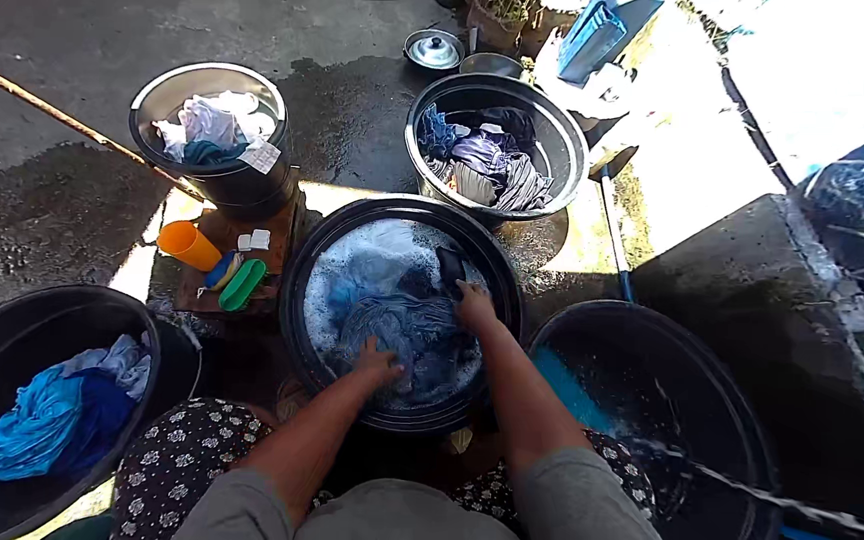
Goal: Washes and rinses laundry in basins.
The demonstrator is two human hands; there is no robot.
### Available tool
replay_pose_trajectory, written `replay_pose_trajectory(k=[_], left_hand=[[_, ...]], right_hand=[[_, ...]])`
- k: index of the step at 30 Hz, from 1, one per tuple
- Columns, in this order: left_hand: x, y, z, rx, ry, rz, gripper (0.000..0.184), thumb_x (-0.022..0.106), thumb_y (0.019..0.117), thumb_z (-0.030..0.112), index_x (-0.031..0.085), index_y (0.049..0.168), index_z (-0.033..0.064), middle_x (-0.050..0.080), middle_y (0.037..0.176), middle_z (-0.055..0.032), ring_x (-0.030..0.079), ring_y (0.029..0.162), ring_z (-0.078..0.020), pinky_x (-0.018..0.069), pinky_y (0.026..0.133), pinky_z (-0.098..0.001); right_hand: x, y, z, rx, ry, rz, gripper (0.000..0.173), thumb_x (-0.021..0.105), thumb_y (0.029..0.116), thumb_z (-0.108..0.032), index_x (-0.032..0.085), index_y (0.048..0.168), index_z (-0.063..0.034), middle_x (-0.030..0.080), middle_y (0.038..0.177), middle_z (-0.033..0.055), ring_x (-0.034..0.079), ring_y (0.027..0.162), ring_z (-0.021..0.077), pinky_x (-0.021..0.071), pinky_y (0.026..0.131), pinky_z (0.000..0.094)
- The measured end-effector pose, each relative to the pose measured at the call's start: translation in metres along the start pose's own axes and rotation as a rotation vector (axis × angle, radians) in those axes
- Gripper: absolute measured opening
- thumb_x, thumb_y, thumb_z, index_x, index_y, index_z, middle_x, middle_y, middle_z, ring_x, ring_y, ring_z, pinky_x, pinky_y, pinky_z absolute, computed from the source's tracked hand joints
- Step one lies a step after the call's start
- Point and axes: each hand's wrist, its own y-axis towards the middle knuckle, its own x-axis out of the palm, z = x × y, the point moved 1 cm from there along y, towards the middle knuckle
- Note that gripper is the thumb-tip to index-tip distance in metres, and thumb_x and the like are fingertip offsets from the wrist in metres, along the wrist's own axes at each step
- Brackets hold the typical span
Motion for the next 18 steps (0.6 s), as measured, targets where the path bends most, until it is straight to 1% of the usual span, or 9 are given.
replay_pose_trajectory(k=[1, 2, 4, 7, 9, 10, 12, 15, 18], left_hand=[[0.011, 0.000, 0.002, -0.010, 0.112, -0.105, 0.059, 0.056, 0.1026, 0.050, 0.051, 0.153, 0.0196, 0.006, 0.171, -0.0232, 0.006, 0.155, -0.0521, 0.0181, 0.117, -0.0748], [0.018, 0.001, -0.001, -0.019, 0.210, -0.173, 0.061, 0.054, 0.1025, 0.054, 0.050, 0.153, 0.0203, 0.003, 0.172, -0.0212, 0.001, 0.155, -0.0530, 0.0134, 0.115, -0.0784], [0.019, 0.005, -0.016, -0.065, 0.325, -0.257, 0.065, 0.047, 0.1030, 0.060, 0.054, 0.150, 0.0154, 0.014, 0.171, -0.0204, 0.010, 0.155, -0.0511, 0.0140, 0.117, -0.0763], [0.003, 0.007, -0.029, -0.185, 0.416, -0.354, 0.067, 0.048, 0.1041, 0.055, 0.060, 0.140, -0.0010, 0.043, 0.156, -0.0274, 0.035, 0.148, -0.0469, 0.0257, 0.117, -0.0696], [-0.004, 0.005, -0.029, -0.255, 0.439, -0.380, 0.061, 0.060, 0.1007, 0.041, 0.058, 0.138, -0.0072, 0.048, 0.150, -0.0301, 0.041, 0.143, -0.0487, 0.0308, 0.113, -0.0708], [-0.006, 0.006, -0.029, -0.278, 0.436, -0.361, 0.062, 0.064, 0.0991, 0.039, 0.056, 0.139, -0.0075, 0.047, 0.151, -0.0308, 0.040, 0.144, -0.0497, 0.0295, 0.113, -0.0722], [-0.008, 0.006, -0.024, -0.269, 0.450, -0.272, 0.060, 0.068, 0.0955, 0.036, 0.059, 0.136, -0.0066, 0.047, 0.150, -0.0313, 0.039, 0.143, -0.0510, 0.0260, 0.113, -0.0753], [-0.012, 0.008, -0.018, -0.085, 0.399, -0.064, 0.052, 0.070, 0.0947, 0.026, 0.059, 0.136, -0.0040, 0.052, 0.146, -0.0276, 0.045, 0.139, -0.0457, 0.0329, 0.113, -0.0651], [-0.020, 0.004, -0.008, 0.127, 0.248, 0.084, 0.062, 0.072, 0.0940, 0.027, 0.050, 0.146, 0.0002, 0.052, 0.146, -0.0250, 0.048, 0.139, -0.0419, 0.0382, 0.113, -0.0578]], right_hand=[[0.017, 0.000, -0.008, 0.000, -0.017, -0.009, 0.067, 0.068, 0.0955, -0.016, 0.043, 0.158, -0.0174, 0.036, 0.160, 0.0278, 0.041, 0.142, 0.0528, 0.0413, 0.108, 0.0695], [0.034, -0.004, -0.018, 0.013, -0.045, -0.031, 0.063, 0.064, 0.0981, -0.018, 0.044, 0.158, -0.0193, 0.031, 0.163, 0.0281, 0.039, 0.143, 0.0534, 0.0414, 0.108, 0.0694], [0.070, -0.022, -0.039, -0.016, -0.147, -0.062, 0.054, 0.054, 0.1009, -0.011, 0.048, 0.155, -0.0139, 0.024, 0.164, 0.0327, 0.037, 0.143, 0.0564, 0.0398, 0.107, 0.0714], [0.110, -0.049, -0.054, -0.336, -0.305, -0.171, 0.036, 0.051, 0.0991, 0.001, 0.063, 0.133, 0.0070, 0.026, 0.165, 0.0314, 0.034, 0.146, 0.0529, 0.0347, 0.114, 0.0669], [0.123, -0.053, -0.046, -0.538, -0.360, -0.290, 0.035, 0.051, 0.0993, -0.001, 0.067, 0.131, 0.0008, 0.023, 0.169, 0.0231, 0.025, 0.153, 0.0485, 0.0229, 0.121, 0.0672], [0.126, -0.053, -0.038, -0.528, -0.357, -0.329, 0.038, 0.055, 0.0989, -0.006, 0.066, 0.135, -0.0052, 0.024, 0.169, 0.0205, 0.023, 0.154, 0.0465, 0.0198, 0.122, 0.0678], [0.122, -0.053, -0.019, -0.339, -0.328, -0.361, 0.055, 0.064, 0.0965, -0.019, 0.054, 0.150, -0.0128, 0.033, 0.166, 0.0199, 0.026, 0.154, 0.0436, 0.0189, 0.123, 0.0676], [0.101, -0.050, 0.006, -0.018, -0.284, -0.323, 0.083, 0.073, 0.0918, -0.029, 0.032, 0.161, -0.0057, 0.030, 0.164, 0.0272, 0.031, 0.151, 0.0469, 0.0303, 0.118, 0.0678], [0.078, -0.045, 0.012, 0.186, -0.198, -0.318, 0.071, 0.070, 0.0936, -0.024, 0.041, 0.154, -0.0002, 0.046, 0.154, 0.0270, 0.045, 0.143, 0.0440, 0.0394, 0.113, 0.0647]])
